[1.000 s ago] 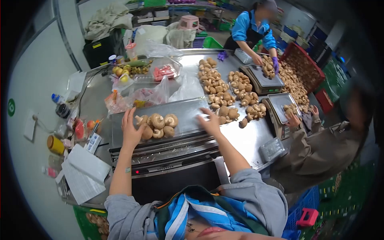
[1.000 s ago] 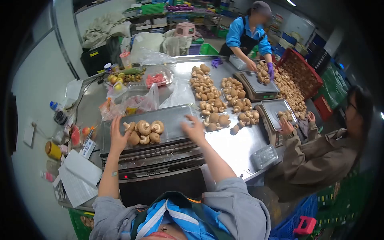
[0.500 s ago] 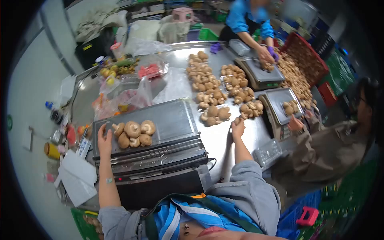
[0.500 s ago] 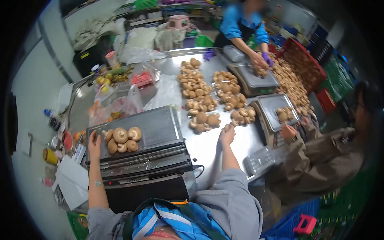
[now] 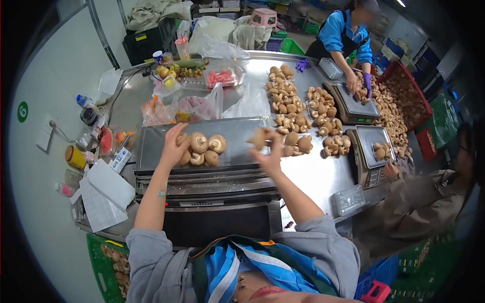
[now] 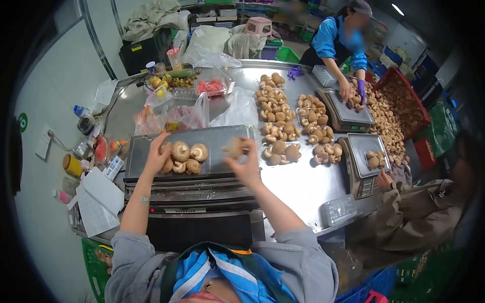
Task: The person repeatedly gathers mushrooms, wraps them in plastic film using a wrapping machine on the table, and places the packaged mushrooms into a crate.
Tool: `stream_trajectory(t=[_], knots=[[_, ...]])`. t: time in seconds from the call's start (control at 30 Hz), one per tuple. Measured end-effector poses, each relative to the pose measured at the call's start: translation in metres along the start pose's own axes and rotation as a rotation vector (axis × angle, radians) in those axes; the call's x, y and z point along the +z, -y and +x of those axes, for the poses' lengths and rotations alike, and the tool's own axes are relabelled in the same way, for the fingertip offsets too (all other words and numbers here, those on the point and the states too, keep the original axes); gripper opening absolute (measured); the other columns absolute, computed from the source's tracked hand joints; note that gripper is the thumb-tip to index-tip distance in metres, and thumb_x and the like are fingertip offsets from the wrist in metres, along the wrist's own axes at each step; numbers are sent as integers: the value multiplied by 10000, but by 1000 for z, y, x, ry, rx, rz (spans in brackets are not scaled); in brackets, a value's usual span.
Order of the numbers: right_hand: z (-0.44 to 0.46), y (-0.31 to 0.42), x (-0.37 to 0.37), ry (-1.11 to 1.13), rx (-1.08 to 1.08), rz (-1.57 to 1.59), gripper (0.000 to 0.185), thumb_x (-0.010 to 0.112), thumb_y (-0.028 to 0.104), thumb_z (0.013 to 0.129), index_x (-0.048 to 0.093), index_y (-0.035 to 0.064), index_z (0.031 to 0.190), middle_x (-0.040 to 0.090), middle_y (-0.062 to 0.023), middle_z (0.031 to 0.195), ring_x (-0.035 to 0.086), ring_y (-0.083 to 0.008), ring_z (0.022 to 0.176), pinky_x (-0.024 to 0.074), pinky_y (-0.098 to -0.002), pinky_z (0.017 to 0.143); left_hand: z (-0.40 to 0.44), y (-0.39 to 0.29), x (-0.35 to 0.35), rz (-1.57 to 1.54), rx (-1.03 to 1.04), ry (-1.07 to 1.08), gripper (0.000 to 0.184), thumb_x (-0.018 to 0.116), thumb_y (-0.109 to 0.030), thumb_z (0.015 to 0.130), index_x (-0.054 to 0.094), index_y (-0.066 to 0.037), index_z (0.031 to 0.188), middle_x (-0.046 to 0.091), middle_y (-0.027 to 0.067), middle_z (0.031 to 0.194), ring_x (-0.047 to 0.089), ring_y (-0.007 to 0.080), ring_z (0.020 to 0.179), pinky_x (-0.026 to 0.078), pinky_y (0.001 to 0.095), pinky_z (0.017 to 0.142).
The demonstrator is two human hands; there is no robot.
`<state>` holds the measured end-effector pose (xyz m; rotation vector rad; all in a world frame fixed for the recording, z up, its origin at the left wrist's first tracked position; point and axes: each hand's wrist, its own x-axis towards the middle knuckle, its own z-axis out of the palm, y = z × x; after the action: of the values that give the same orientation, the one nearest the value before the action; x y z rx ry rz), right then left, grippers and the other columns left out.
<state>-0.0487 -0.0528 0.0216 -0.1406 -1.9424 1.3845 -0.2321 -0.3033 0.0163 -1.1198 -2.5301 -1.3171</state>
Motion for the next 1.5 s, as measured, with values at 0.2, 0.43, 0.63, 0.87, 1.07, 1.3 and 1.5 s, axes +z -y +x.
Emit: stream_trajectory(t=[0.2,0.43,0.63,0.87,1.07,1.3,1.5], knots=[[-8,23,99,267,-226,-419,634,795,194,579,416,40,1063,459,-156,1153,422,-355,1100,342,-398,891,-11,-1,6,40,14,2,509,650,-303,763,506,-102,1208,418,146,1306,339,331,1213,278,416,1009],[-7,26,79,300,-176,-334,568,774,205,647,449,35,1081,424,-188,1235,390,-354,1156,344,-411,964,-21,1,-21,-54,47,-182,555,651,-244,768,448,-120,1269,403,171,1319,390,311,1203,315,393,990],[-16,23,30,296,-96,-336,452,736,167,700,517,43,1075,491,-145,1185,460,-312,1113,381,-367,933,-69,17,-91,24,127,173,233,620,-108,766,632,-87,998,636,64,950,591,199,884,453,333,763],[-12,29,-45,1049,-395,-926,344,629,157,736,580,154,1076,600,-34,851,590,-205,753,470,-341,638,-83,33,-166,790,857,589,368,585,-120,697,600,-205,1055,537,-28,709,508,147,707,378,294,780],[-16,26,7,1130,-576,-878,501,579,195,760,461,172,1246,539,-29,738,566,-209,735,457,-350,653,-64,49,-165,819,955,579,487,625,-281,688,542,-246,1167,460,-30,663,469,145,693,365,300,780],[-14,21,7,704,56,-737,331,565,189,782,577,63,1088,578,-118,795,567,-286,788,457,-376,708,-89,59,-176,773,843,531,450,644,-242,682,574,-239,1127,463,-33,648,471,140,702,362,301,788],[-10,14,55,660,67,-803,350,494,92,750,536,-37,1073,577,-220,870,533,-371,875,436,-433,780,-83,62,-160,758,934,485,472,649,-253,677,563,-261,1141,445,-50,635,471,133,699,358,310,826]])
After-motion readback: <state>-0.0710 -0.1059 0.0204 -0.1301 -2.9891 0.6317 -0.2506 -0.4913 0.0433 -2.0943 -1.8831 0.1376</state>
